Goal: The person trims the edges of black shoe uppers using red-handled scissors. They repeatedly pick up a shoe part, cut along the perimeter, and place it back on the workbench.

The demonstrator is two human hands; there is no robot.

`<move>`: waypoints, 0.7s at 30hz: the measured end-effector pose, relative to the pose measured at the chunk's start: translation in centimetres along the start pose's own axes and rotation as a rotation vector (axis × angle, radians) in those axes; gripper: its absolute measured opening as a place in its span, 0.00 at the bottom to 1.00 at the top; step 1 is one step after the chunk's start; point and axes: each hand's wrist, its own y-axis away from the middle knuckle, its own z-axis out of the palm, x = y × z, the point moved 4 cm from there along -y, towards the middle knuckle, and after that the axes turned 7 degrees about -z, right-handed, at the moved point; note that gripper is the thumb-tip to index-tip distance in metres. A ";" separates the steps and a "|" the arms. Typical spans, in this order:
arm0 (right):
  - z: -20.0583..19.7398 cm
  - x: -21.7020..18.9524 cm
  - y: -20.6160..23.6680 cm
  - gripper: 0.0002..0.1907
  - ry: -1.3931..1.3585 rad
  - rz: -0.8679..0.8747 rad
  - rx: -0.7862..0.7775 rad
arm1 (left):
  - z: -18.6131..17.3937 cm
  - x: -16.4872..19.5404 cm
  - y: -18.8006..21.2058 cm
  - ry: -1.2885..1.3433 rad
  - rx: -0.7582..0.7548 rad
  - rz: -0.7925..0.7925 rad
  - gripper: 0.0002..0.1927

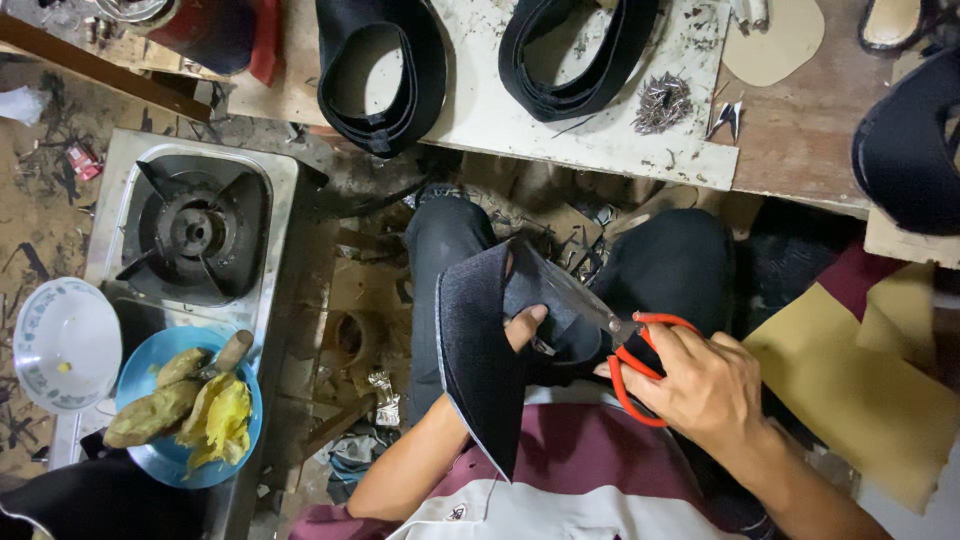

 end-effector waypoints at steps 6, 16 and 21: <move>-0.6 -0.2 -0.3 0.32 -0.034 -0.009 0.009 | 0.2 2.5 1.2 -0.262 0.070 0.298 0.27; 0.1 0.6 0.2 0.33 -0.027 0.047 -0.002 | 1.4 3.6 2.6 -0.398 0.108 0.356 0.28; 0.4 1.0 0.7 0.32 -0.041 0.030 -0.006 | 1.2 2.9 1.8 -0.330 0.076 0.305 0.29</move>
